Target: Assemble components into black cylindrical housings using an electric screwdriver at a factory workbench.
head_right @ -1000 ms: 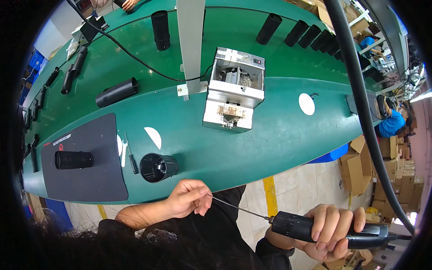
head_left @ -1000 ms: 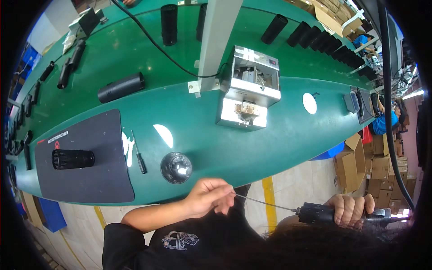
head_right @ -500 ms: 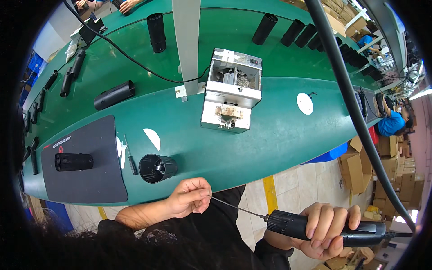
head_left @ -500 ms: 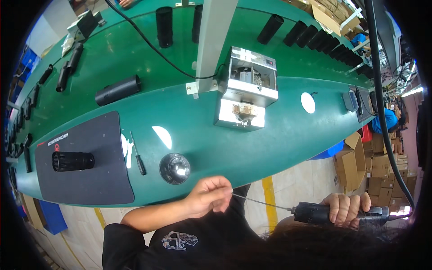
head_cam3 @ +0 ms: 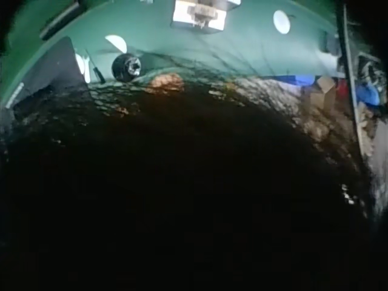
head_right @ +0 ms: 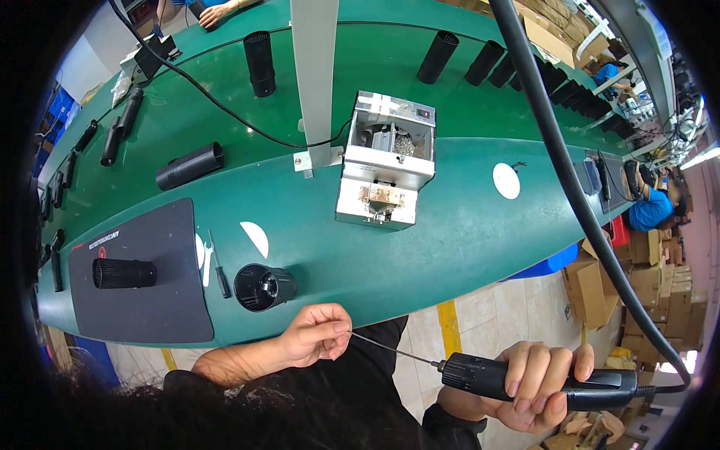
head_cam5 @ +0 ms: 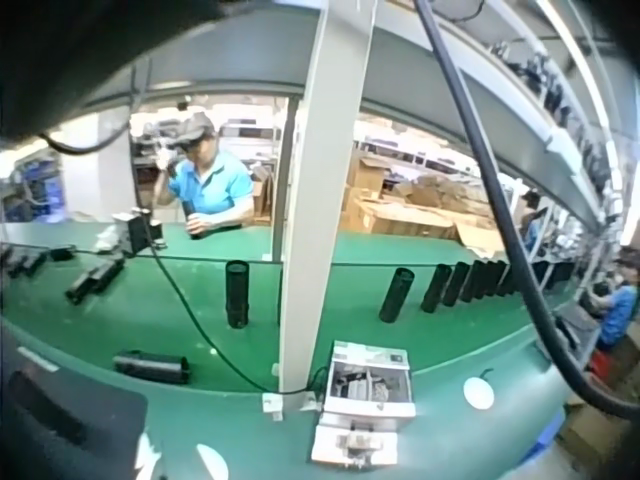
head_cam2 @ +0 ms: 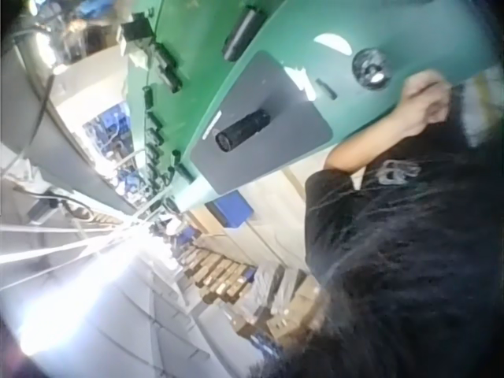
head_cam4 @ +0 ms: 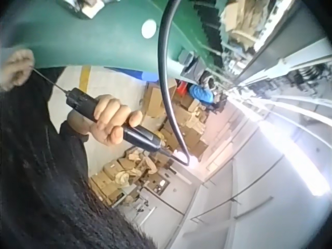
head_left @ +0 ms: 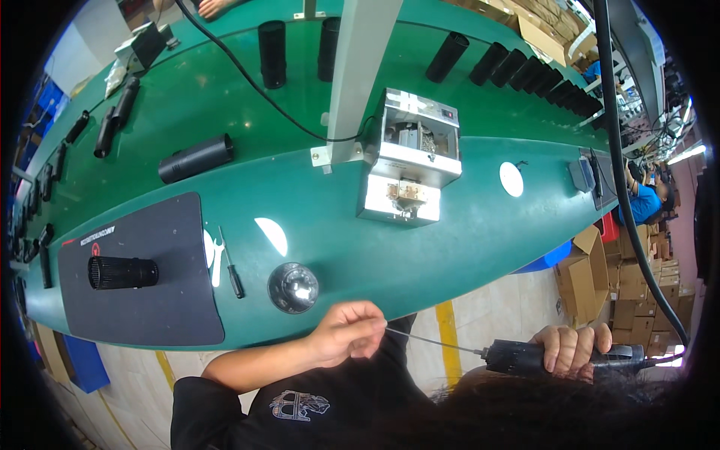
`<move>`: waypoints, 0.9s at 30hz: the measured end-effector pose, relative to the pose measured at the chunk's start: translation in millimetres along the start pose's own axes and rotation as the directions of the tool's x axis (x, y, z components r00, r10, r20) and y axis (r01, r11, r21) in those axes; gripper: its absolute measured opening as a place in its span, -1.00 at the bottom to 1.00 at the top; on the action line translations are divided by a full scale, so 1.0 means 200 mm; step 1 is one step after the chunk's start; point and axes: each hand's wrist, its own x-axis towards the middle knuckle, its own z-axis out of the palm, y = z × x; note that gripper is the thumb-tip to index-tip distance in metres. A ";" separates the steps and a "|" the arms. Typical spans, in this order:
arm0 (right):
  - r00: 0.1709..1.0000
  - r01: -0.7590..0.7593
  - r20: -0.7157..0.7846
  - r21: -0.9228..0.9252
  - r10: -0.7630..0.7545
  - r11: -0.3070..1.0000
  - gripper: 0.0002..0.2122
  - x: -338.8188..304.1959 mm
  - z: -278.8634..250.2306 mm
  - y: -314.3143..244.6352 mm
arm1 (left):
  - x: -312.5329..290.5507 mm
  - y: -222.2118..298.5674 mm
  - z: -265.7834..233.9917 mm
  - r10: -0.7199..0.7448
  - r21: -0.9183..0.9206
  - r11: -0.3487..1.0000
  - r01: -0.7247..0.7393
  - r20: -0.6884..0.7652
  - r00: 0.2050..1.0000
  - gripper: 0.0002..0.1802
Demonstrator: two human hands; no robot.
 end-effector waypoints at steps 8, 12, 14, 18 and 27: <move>1.000 -0.005 0.006 -0.016 0.005 1.000 -0.72 0.01 0.02 0.03 | -0.01 0.00 0.00 0.008 0.008 1.000 -0.008 -0.038 0.999 -0.88; 1.000 -0.012 0.007 -0.001 0.012 1.000 -0.72 0.00 0.02 0.03 | -0.01 0.01 0.00 -0.013 0.000 1.000 0.013 -0.032 0.999 -0.86; 1.000 -0.021 0.011 0.005 0.020 1.000 -0.72 0.00 0.01 0.02 | -0.01 0.01 -0.01 -0.030 0.002 1.000 0.030 -0.020 0.999 -0.85; 0.999 -0.023 0.024 0.015 0.022 1.000 -0.72 0.00 -0.01 0.02 | -0.01 0.01 -0.02 -0.032 -0.020 0.999 0.032 -0.009 0.999 -0.84; 0.998 -0.022 0.053 0.025 0.021 0.999 -0.72 0.01 -0.01 0.04 | -0.02 0.00 -0.02 -0.018 -0.021 1.000 0.017 -0.018 1.000 -0.80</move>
